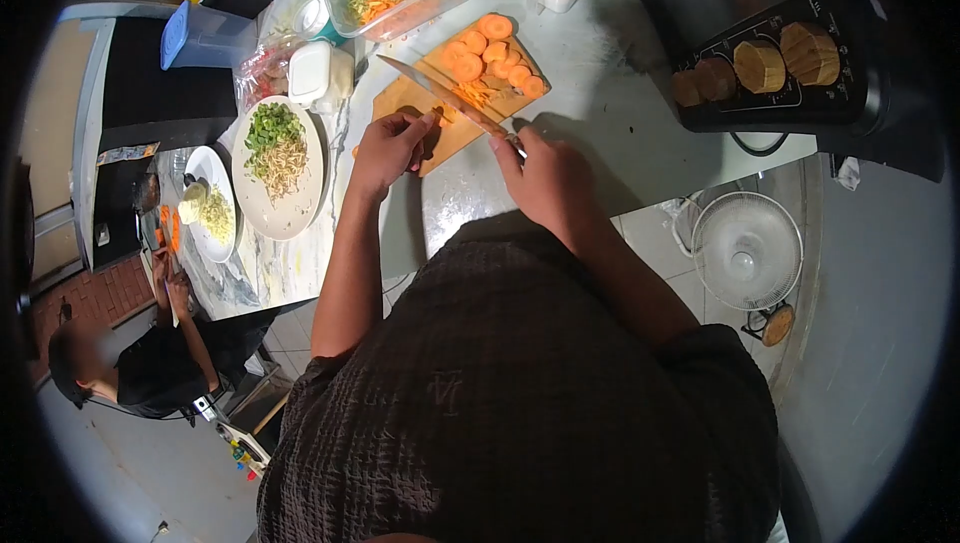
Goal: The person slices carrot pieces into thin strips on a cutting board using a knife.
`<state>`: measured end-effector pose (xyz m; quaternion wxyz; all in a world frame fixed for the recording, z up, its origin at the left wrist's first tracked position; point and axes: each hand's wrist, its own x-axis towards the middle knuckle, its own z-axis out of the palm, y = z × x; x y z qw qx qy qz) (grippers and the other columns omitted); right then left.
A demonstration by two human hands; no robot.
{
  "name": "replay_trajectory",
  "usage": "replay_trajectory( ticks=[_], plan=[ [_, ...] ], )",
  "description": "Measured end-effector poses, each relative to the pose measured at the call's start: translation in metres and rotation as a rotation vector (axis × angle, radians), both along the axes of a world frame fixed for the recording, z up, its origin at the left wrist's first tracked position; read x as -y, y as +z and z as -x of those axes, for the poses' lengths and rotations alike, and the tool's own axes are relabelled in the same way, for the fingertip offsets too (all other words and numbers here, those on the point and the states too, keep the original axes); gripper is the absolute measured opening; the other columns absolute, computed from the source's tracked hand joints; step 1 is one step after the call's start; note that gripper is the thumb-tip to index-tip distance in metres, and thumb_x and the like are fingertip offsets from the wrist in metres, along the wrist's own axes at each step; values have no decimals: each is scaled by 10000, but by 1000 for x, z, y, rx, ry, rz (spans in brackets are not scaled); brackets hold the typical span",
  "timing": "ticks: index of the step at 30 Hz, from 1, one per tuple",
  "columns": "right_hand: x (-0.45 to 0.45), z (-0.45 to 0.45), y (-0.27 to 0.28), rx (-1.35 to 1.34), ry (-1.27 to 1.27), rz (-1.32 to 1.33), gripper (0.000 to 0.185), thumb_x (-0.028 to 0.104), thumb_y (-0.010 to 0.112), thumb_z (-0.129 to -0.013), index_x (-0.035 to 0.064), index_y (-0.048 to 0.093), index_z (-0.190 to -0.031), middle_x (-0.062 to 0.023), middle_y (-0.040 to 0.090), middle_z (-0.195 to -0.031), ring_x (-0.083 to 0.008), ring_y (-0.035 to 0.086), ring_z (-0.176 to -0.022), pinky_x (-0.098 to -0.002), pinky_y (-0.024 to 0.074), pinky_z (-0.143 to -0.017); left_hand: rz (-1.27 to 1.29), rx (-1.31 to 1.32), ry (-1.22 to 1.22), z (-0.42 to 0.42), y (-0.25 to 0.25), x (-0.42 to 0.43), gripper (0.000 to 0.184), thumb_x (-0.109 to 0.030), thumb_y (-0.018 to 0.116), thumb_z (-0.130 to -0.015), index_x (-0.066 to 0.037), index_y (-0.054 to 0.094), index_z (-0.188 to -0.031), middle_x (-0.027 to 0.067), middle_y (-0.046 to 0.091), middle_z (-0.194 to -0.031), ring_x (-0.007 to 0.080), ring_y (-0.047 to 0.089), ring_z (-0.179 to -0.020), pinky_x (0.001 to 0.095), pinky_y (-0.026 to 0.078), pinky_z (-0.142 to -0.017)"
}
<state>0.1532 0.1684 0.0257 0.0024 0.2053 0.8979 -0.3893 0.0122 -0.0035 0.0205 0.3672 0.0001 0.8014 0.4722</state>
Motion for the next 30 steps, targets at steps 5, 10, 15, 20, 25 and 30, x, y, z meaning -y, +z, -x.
replay_trajectory(
  ticks=[5,10,15,20,25,30],
  plan=[
    [6,2,-2,124,42,144,422,386,471,-965,0,578,-834,-232,634,-742,-449,612,-752,-516,474,-688,-29,41,28,-5,2,0,294,-268,633,-924,1,627,-807,24,585,-609,82,529,-472,225,398,-437],
    [9,3,-2,189,47,192,437,376,426,-976,-15,573,-849,-269,629,-807,-471,596,-825,-523,464,-735,-56,45,77,-8,1,-4,264,-249,618,-925,-11,643,-813,14,594,-604,76,553,-471,206,379,-422],
    [10,3,-2,229,47,275,452,382,413,-983,-22,570,-854,-280,625,-824,-477,588,-855,-530,452,-764,38,132,48,-3,2,-6,258,-241,594,-917,-14,644,-804,18,583,-574,89,556,-450,207,371,-398],
    [10,3,-2,250,69,276,455,386,413,-985,-24,562,-854,-288,621,-841,-483,582,-865,-531,447,-766,-3,142,68,-3,-6,-6,273,-254,589,-921,-22,639,-787,12,577,-570,89,557,-446,204,365,-393],
    [10,7,0,233,84,300,465,395,411,-988,-29,551,-860,-294,618,-854,-489,578,-869,-529,445,-763,-39,169,84,-3,-8,-4,283,-264,591,-925,-36,633,-762,-4,560,-555,85,553,-445,201,362,-393],
    [6,11,-5,257,89,300,482,407,406,-992,-33,543,-849,-292,617,-837,-481,586,-866,-527,446,-760,-33,157,88,-5,-7,-4,287,-271,602,-925,-46,631,-750,-11,550,-546,79,544,-437,199,360,-392]
  ],
)
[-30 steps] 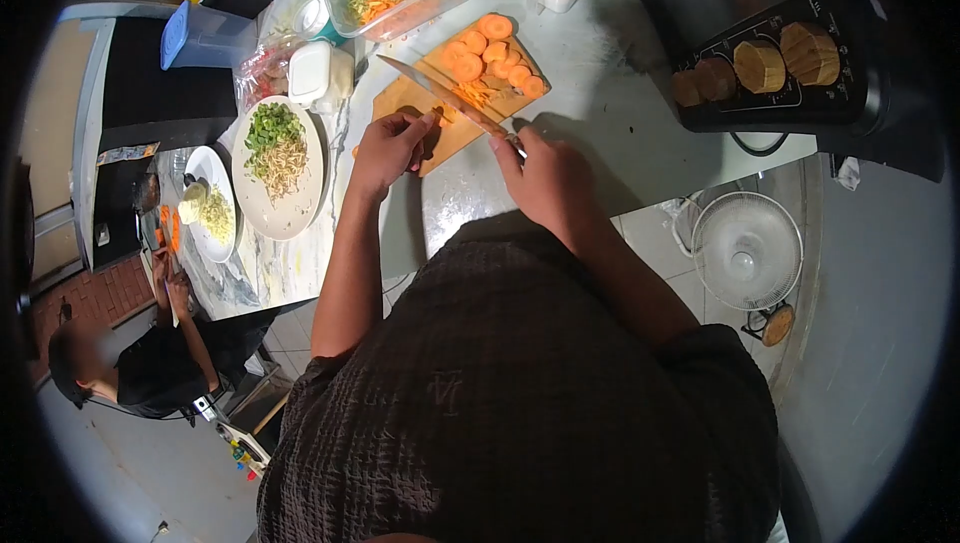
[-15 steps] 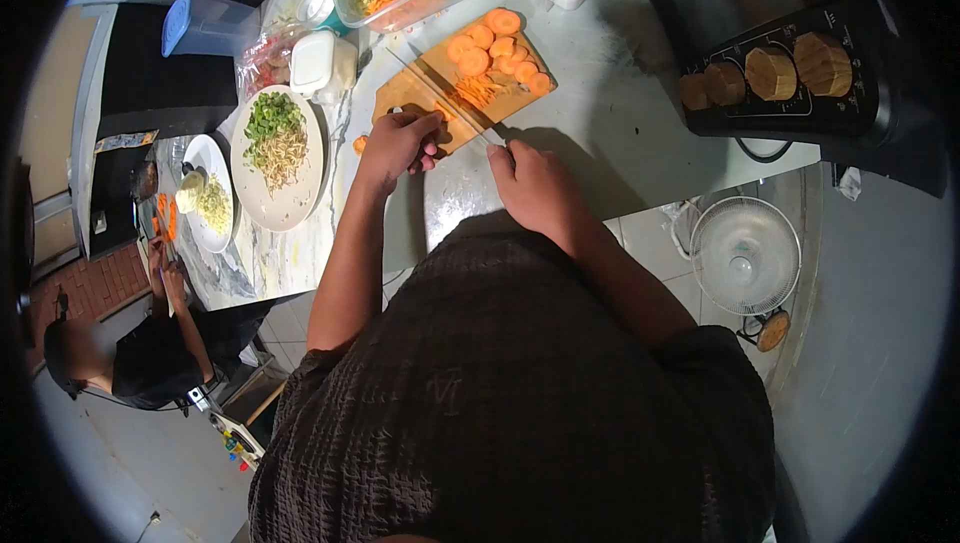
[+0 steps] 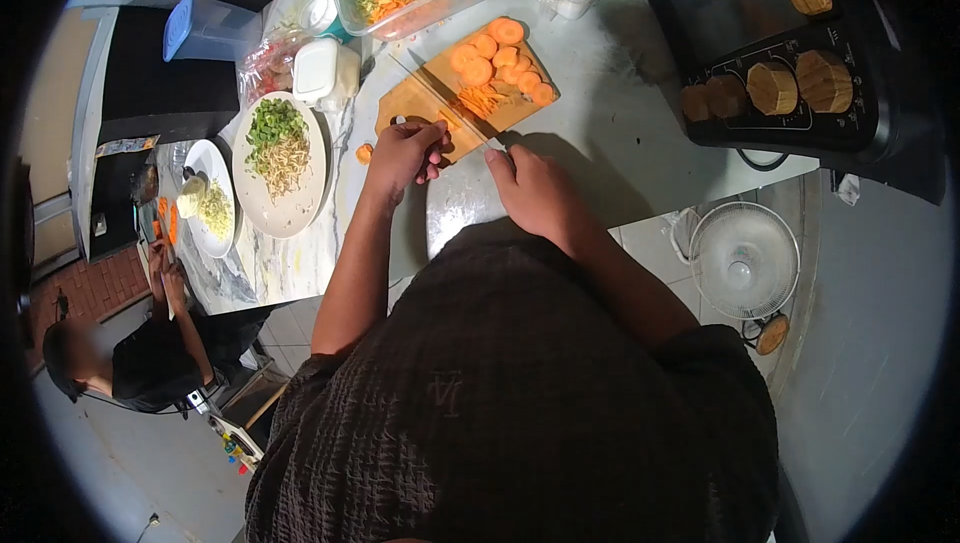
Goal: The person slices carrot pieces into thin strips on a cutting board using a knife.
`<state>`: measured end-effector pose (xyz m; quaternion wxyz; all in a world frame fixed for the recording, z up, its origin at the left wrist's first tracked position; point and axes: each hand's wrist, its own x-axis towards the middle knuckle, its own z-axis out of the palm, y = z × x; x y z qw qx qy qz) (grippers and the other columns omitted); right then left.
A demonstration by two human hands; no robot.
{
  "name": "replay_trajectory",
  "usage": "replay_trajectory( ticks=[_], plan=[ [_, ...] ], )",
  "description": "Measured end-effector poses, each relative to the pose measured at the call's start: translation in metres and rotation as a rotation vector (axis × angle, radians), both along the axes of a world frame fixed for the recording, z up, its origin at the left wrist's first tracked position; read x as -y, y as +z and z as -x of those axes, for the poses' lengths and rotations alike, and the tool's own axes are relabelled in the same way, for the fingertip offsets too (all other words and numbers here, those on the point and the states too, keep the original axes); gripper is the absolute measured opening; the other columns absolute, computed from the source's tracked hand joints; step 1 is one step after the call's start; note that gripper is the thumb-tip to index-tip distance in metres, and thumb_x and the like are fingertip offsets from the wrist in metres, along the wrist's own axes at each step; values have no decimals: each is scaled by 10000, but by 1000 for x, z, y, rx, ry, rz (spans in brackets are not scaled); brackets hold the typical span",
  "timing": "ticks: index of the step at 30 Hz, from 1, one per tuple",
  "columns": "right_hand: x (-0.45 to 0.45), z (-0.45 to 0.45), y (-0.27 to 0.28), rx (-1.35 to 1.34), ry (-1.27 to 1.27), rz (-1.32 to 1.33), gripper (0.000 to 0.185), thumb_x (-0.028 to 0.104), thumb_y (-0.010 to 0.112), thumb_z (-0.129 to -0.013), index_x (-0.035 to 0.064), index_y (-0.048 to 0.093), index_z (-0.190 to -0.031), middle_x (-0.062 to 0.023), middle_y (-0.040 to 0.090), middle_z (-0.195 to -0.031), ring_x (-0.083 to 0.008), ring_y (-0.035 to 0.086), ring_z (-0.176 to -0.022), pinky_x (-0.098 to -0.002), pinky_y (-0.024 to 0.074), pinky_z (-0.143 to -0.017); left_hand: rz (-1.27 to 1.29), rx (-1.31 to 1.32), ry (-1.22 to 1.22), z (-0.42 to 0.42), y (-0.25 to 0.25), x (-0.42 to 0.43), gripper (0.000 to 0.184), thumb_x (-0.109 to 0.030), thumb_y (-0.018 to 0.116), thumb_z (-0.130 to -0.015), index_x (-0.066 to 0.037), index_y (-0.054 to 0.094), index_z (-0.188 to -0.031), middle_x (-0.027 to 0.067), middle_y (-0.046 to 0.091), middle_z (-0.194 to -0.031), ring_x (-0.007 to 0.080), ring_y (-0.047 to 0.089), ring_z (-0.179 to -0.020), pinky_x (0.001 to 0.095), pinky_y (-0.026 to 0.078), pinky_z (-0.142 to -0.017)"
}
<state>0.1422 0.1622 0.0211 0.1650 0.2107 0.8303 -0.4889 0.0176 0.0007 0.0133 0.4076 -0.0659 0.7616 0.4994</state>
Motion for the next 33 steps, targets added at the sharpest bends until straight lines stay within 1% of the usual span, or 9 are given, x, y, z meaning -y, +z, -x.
replay_trajectory(
  ticks=[13,15,19,21,25,27,31,33],
  plan=[
    [4,-2,2,17,-19,20,483,402,407,-994,-40,556,-869,-298,619,-839,-491,585,-863,-534,445,-747,12,18,-13,4,-1,1,274,-252,605,-919,-43,626,-742,-11,541,-533,85,537,-427,204,355,-386],
    [6,-4,-5,-62,-45,6,462,377,397,-1005,-33,569,-879,-242,607,-773,-411,598,-771,-446,456,-708,18,25,-10,4,0,0,283,-255,602,-923,-39,627,-742,-9,538,-531,87,537,-426,206,353,-384],
    [9,0,0,-23,-39,16,452,363,389,-1009,-29,581,-891,-235,613,-771,-405,608,-765,-438,464,-711,29,7,-7,3,0,0,292,-262,603,-925,-36,628,-742,-6,537,-528,89,535,-423,207,352,-382],
    [10,1,1,-5,-19,27,439,341,373,-1008,-34,570,-892,-295,619,-856,-492,576,-882,-540,451,-768,22,10,-15,4,0,0,299,-268,605,-926,-39,624,-735,-6,534,-524,90,535,-421,207,352,-382],
    [12,1,1,-22,-18,11,440,341,375,-1009,-37,570,-894,-294,621,-854,-488,581,-876,-545,451,-769,17,11,-13,3,1,0,298,-268,604,-925,-43,619,-731,-8,533,-526,88,533,-420,206,350,-381],
    [12,3,8,12,20,-58,442,346,378,-1009,-35,571,-898,-298,621,-842,-487,588,-864,-552,453,-772,19,16,-9,3,2,-1,294,-271,607,-921,-45,617,-732,-10,529,-528,86,529,-418,204,347,-381],
    [14,2,13,16,6,-64,434,351,379,-1010,-25,572,-912,-303,622,-828,-492,594,-851,-561,454,-774,26,16,-23,3,3,-1,282,-266,608,-917,-44,619,-743,-8,529,-529,85,524,-414,203,345,-381],
    [14,1,12,11,35,-114,408,339,368,-1016,-20,542,-932,-291,613,-834,-495,573,-858,-560,440,-757,29,18,-20,4,2,-1,269,-258,607,-915,-42,621,-755,-7,529,-529,85,520,-410,203,345,-379]
  ],
)
